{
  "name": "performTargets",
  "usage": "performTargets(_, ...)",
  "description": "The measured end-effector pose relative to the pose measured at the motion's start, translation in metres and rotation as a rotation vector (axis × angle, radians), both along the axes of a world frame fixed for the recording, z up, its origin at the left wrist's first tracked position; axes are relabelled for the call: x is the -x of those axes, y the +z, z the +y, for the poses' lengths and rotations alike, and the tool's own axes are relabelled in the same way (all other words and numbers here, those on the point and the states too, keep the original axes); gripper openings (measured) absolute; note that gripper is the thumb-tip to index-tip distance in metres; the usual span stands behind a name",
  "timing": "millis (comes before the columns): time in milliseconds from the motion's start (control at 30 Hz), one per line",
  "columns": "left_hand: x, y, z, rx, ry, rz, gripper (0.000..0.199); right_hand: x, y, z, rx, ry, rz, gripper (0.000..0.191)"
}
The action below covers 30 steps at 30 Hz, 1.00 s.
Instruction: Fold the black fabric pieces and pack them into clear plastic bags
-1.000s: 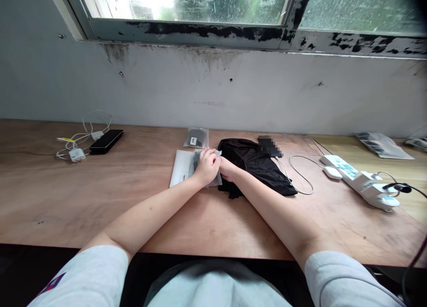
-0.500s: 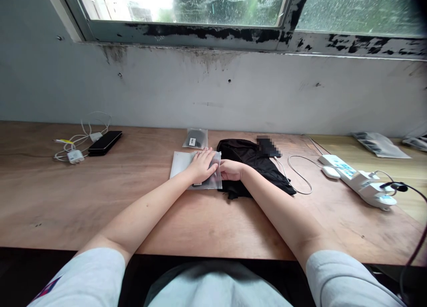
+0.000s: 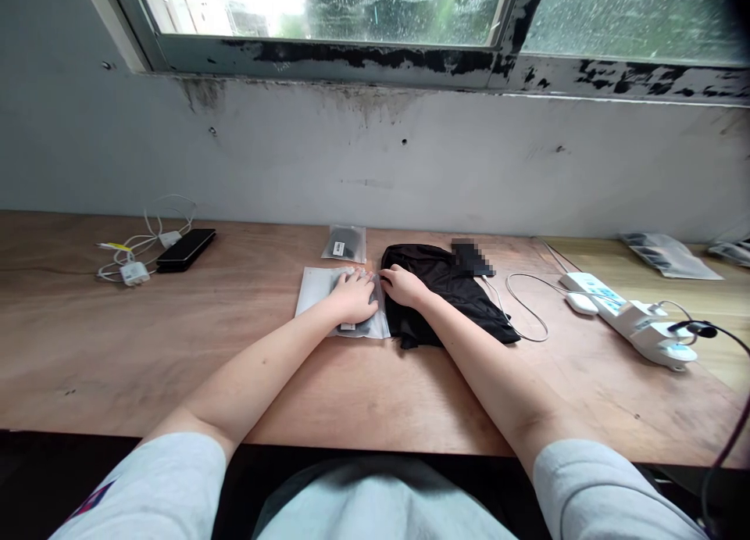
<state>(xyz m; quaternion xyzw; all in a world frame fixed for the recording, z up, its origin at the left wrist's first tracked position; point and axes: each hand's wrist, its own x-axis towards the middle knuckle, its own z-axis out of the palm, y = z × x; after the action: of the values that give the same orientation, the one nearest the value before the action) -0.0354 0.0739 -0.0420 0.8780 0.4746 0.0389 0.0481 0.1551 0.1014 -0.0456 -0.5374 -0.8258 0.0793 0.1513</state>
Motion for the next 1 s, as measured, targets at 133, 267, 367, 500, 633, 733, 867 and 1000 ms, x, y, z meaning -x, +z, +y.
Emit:
performTargets(133, 0.000, -0.007, 0.003, 0.037, 0.006, -0.007, 0.070, -0.002, -0.002, 0.009, 0.049, -0.002, -0.070, 0.035)
performTargets(267, 0.000, -0.009, 0.006, 0.046, 0.010, -0.017, 0.071, -0.009, 0.001, 0.014, 0.043, 0.096, -0.085, 0.033)
performTargets(367, -0.001, -0.010, 0.007, 0.048, 0.007, -0.034, 0.070, -0.010, 0.003, 0.015, 0.034, 0.161, -0.074, 0.031)
performTargets(500, -0.001, -0.010, 0.006, 0.043, 0.009, -0.027, 0.067, -0.006, 0.005, 0.014, 0.006, 0.140, -0.052, 0.030)
performTargets(633, -0.001, -0.010, 0.005, 0.040, 0.013, -0.028, 0.064, -0.001, 0.007, 0.011, -0.013, 0.103, -0.065, 0.025)
performTargets(733, -0.001, -0.010, 0.004, 0.027, 0.011, -0.030, 0.063, 0.001, 0.007, 0.010, -0.016, 0.105, -0.061, 0.019)
performTargets(867, -0.001, -0.010, 0.004, 0.033, 0.008, -0.021, 0.063, 0.003, 0.007, 0.009, -0.001, 0.108, -0.043, 0.014)
performTargets(1000, 0.000, -0.008, 0.004, 0.048, 0.014, -0.015, 0.062, 0.002, 0.005, 0.009, 0.031, 0.120, 0.010, 0.012)
